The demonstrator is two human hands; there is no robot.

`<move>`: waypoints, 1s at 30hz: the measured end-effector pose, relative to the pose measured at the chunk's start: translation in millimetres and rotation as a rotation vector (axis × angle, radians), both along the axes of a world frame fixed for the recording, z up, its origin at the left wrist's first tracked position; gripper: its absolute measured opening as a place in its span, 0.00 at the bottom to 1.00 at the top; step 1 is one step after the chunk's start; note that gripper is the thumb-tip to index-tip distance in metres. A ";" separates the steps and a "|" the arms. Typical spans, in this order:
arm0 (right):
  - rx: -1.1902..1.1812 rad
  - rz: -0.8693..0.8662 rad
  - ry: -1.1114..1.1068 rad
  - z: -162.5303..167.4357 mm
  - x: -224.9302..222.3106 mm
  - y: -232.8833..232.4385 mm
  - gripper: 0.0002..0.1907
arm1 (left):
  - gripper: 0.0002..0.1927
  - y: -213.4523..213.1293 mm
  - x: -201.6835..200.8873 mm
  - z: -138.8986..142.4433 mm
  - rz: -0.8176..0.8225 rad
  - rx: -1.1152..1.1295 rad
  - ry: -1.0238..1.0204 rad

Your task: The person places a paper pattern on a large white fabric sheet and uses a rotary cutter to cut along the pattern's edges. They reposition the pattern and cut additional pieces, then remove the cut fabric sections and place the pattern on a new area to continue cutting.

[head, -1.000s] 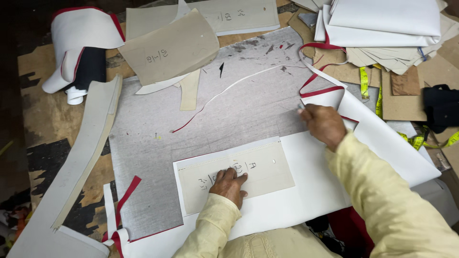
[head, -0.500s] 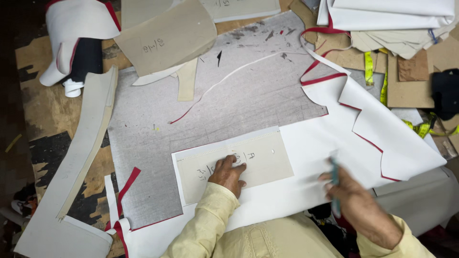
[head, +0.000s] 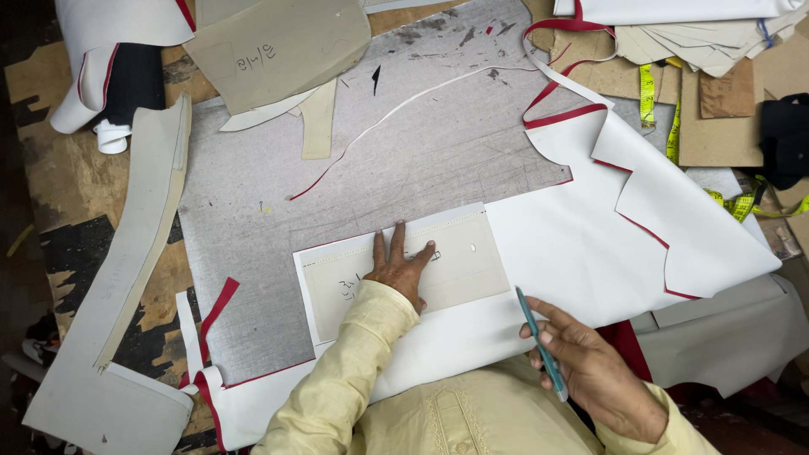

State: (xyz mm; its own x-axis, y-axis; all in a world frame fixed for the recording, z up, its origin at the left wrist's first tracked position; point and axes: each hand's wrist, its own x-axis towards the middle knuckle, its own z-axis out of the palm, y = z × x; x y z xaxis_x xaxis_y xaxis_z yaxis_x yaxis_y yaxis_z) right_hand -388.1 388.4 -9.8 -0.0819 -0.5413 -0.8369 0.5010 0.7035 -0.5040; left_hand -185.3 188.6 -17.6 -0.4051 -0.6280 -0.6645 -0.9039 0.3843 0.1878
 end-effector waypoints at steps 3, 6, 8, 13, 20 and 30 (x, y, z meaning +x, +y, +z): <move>-0.097 0.034 -0.029 -5.2 4.6 6.3 0.30 | 0.59 -3.7 0.4 -1.6 -0.004 0.026 -0.022; -0.255 -0.081 -0.065 -10.8 1.1 8.2 0.28 | 0.61 -3.9 -0.2 -3.9 -0.008 0.034 -0.046; -0.258 -0.063 -0.052 -13.7 0.0 9.0 0.29 | 0.62 -2.4 -0.2 -5.0 -0.006 0.025 -0.056; -0.306 -0.090 0.061 -21.7 4.0 7.8 0.29 | 0.63 0.2 0.1 -4.3 -0.021 0.006 -0.057; -0.273 -0.051 0.124 -30.6 4.8 1.6 0.29 | 0.65 -2.7 -0.6 2.9 -0.044 0.044 -0.085; -0.257 -0.027 0.186 -35.5 26.3 -4.7 0.29 | 0.57 0.6 22.2 -1.6 -0.041 -0.026 0.013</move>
State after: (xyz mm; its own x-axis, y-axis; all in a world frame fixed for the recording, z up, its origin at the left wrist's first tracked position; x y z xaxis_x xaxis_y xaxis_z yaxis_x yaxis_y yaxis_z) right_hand -361.8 383.7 -45.3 -0.2379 -0.7285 -0.6424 0.4006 0.5289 -0.7482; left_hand -163.2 189.3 -19.3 -0.4390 -0.6279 -0.6427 -0.8850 0.4255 0.1889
